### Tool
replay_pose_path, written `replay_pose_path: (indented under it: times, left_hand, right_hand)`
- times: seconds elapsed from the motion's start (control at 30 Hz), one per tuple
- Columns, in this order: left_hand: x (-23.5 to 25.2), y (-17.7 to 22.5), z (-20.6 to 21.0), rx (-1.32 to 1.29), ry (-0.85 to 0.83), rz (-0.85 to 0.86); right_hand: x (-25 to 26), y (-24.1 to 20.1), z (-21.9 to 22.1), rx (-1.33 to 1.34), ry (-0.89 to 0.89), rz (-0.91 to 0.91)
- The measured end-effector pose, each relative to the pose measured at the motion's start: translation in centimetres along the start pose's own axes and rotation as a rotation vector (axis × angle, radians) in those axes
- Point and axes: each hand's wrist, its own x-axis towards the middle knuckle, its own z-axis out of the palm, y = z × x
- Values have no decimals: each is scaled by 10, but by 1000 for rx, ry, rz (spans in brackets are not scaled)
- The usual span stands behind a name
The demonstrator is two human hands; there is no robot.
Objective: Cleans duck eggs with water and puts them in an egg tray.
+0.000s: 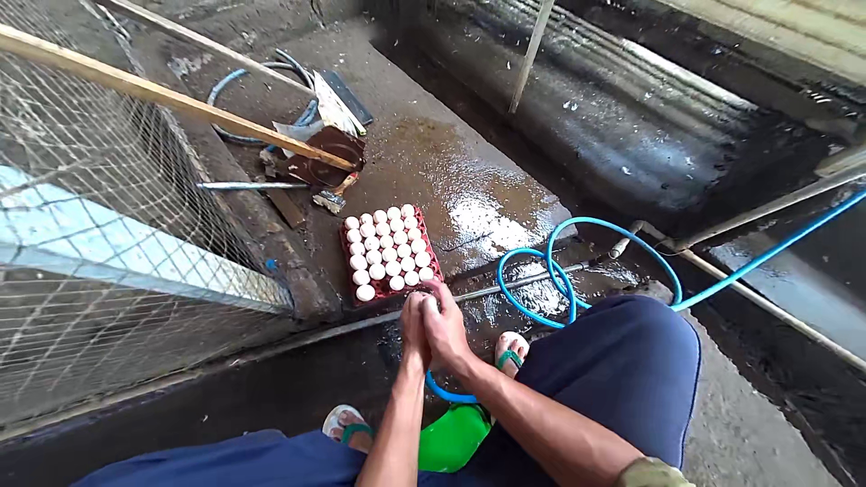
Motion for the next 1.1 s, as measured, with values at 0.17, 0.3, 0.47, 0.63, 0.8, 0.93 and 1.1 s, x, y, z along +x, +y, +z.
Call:
replay_pose_path:
  times: [0.17, 0.3, 0.47, 0.63, 0.8, 0.93, 1.1]
  left_hand:
    - [-2, 3, 5, -25, 2, -51]
    - [-1, 0, -1, -42, -46, -81]
    - [1, 2, 1, -133, -53, -80]
    - [-2, 3, -8, -67, -147, -17]
    - [-5, 6, -2, -100, -56, -49]
    - [-6, 7, -5, -153, -169, -137]
    - [-3, 9, -8, -220, -334, -84]
  right_hand:
    - [13, -2, -2, 63, 62, 128]
    - [10, 4, -2, 74, 44, 55]
    - [37, 7, -8, 325, 19, 434]
    - [2, 1, -2, -51, -13, -72]
    - [9, -4, 1, 72, 16, 116]
    - [27, 3, -6, 188, 1, 211]
    - [50, 2, -18, 491, 138, 353]
